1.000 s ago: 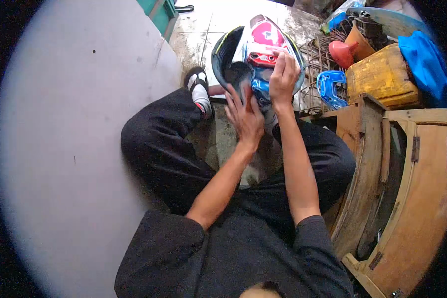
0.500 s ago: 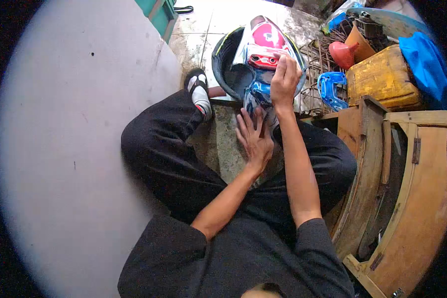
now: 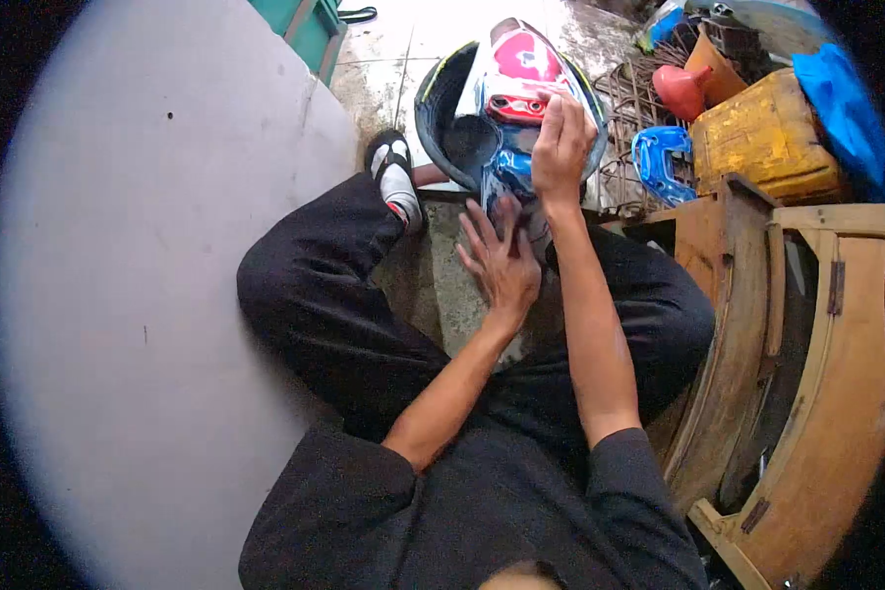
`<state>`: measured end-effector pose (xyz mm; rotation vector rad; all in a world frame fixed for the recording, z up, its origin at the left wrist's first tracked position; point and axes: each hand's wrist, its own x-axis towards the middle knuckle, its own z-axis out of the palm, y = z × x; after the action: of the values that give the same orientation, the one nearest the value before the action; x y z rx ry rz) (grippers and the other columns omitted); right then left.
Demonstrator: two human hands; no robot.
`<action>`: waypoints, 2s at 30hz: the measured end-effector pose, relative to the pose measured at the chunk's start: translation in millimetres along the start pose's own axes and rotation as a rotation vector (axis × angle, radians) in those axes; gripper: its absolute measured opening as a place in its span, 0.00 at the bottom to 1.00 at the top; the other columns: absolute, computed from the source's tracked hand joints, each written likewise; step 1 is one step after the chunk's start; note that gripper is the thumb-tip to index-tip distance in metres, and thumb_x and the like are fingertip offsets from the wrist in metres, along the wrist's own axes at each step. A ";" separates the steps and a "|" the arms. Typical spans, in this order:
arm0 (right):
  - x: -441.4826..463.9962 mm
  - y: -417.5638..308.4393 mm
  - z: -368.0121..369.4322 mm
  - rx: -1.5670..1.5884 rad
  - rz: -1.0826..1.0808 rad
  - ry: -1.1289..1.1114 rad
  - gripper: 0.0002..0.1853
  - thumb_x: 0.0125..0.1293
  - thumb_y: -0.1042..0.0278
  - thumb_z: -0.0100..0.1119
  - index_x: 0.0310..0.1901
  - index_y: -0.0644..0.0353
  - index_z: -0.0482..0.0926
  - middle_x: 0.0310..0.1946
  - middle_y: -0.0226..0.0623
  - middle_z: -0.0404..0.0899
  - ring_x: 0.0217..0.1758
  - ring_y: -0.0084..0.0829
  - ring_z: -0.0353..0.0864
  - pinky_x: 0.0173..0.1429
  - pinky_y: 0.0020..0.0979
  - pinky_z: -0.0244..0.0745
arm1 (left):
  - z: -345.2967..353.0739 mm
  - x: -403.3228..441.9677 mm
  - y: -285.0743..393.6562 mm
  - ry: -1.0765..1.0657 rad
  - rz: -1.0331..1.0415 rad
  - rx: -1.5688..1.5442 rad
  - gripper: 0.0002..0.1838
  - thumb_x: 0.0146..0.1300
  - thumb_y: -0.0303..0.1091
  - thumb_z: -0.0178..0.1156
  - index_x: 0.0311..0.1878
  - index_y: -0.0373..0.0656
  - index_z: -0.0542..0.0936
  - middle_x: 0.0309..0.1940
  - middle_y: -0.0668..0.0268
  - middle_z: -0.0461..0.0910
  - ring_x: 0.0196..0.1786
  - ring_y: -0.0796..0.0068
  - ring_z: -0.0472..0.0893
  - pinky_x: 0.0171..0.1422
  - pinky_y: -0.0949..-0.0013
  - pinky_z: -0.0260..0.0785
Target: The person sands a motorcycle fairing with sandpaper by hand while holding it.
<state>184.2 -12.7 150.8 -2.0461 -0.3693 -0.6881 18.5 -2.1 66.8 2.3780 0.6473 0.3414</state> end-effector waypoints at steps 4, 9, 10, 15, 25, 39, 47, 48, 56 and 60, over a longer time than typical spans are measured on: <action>-1.7 9.5 4.5 -0.040 -0.066 0.047 0.16 0.80 0.63 0.44 0.46 0.61 0.82 0.48 0.41 0.82 0.56 0.42 0.77 0.66 0.42 0.62 | -11.9 58.1 22.8 0.148 -0.139 -0.281 0.33 0.77 0.45 0.45 0.83 0.58 0.54 0.84 0.52 0.38 0.84 0.41 0.42 0.78 0.28 0.33; 2.4 -0.2 0.9 0.006 -0.015 0.019 0.16 0.80 0.63 0.43 0.46 0.60 0.82 0.46 0.41 0.82 0.55 0.43 0.77 0.66 0.42 0.62 | -5.5 15.3 15.7 0.012 -0.046 -0.087 0.32 0.77 0.44 0.45 0.82 0.55 0.56 0.84 0.52 0.38 0.84 0.43 0.43 0.79 0.30 0.32; 1.6 -0.4 1.0 -0.004 -0.017 0.023 0.16 0.80 0.62 0.42 0.46 0.60 0.82 0.45 0.41 0.82 0.55 0.42 0.77 0.66 0.42 0.62 | -2.1 13.1 14.8 0.012 -0.044 -0.085 0.32 0.77 0.44 0.45 0.82 0.55 0.56 0.84 0.52 0.38 0.84 0.43 0.43 0.79 0.30 0.32; -0.8 2.6 2.5 -0.004 -0.061 0.036 0.16 0.80 0.63 0.42 0.45 0.61 0.81 0.46 0.40 0.82 0.56 0.43 0.76 0.67 0.42 0.61 | -2.9 42.1 28.1 0.097 -0.179 -0.343 0.32 0.79 0.49 0.40 0.82 0.50 0.56 0.84 0.53 0.39 0.84 0.43 0.41 0.80 0.32 0.30; 1.4 3.9 2.7 -0.009 -0.046 0.025 0.15 0.79 0.63 0.43 0.45 0.62 0.80 0.46 0.42 0.81 0.55 0.43 0.77 0.66 0.43 0.62 | -23.4 26.7 20.6 0.008 -0.103 -0.288 0.30 0.79 0.49 0.41 0.80 0.53 0.61 0.84 0.54 0.41 0.83 0.41 0.42 0.80 0.31 0.32; 3.3 4.0 5.1 -0.080 -0.027 0.069 0.14 0.78 0.63 0.45 0.46 0.62 0.80 0.48 0.43 0.82 0.56 0.44 0.77 0.66 0.43 0.63 | -20.8 68.2 17.2 -0.034 -0.178 -0.553 0.34 0.79 0.50 0.41 0.82 0.44 0.53 0.83 0.49 0.45 0.82 0.38 0.48 0.81 0.38 0.37; 7.3 3.7 4.5 -0.067 -0.010 0.047 0.15 0.78 0.64 0.44 0.46 0.62 0.80 0.47 0.43 0.82 0.55 0.44 0.78 0.65 0.43 0.64 | -35.5 62.4 4.0 -0.008 -0.064 -0.323 0.32 0.78 0.51 0.43 0.81 0.49 0.58 0.84 0.56 0.45 0.83 0.40 0.44 0.80 0.31 0.31; 5.8 5.7 3.3 -0.073 -0.001 0.023 0.15 0.78 0.64 0.44 0.45 0.62 0.80 0.47 0.42 0.82 0.56 0.44 0.78 0.65 0.43 0.64 | -39.5 55.1 4.7 -0.045 -0.046 -0.328 0.31 0.78 0.50 0.44 0.80 0.51 0.61 0.84 0.56 0.45 0.83 0.40 0.44 0.80 0.32 0.31; 3.6 11.6 5.1 -0.132 -0.051 -0.015 0.14 0.80 0.66 0.41 0.47 0.60 0.79 0.48 0.41 0.81 0.58 0.43 0.77 0.65 0.43 0.63 | -34.8 91.5 11.0 -0.005 -0.061 -0.512 0.30 0.79 0.48 0.44 0.80 0.50 0.61 0.83 0.55 0.49 0.83 0.43 0.45 0.81 0.34 0.31; 4.5 8.5 2.7 -0.023 0.027 -0.022 0.16 0.80 0.64 0.42 0.48 0.63 0.79 0.50 0.45 0.80 0.58 0.46 0.76 0.68 0.43 0.61 | -38.7 53.0 2.6 -0.057 -0.029 -0.401 0.34 0.78 0.47 0.46 0.82 0.47 0.53 0.83 0.52 0.45 0.82 0.39 0.46 0.80 0.32 0.32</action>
<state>193.0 -14.9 146.5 -2.0778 -0.3473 -0.6572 49.0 44.2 102.0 1.9865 0.5301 0.3528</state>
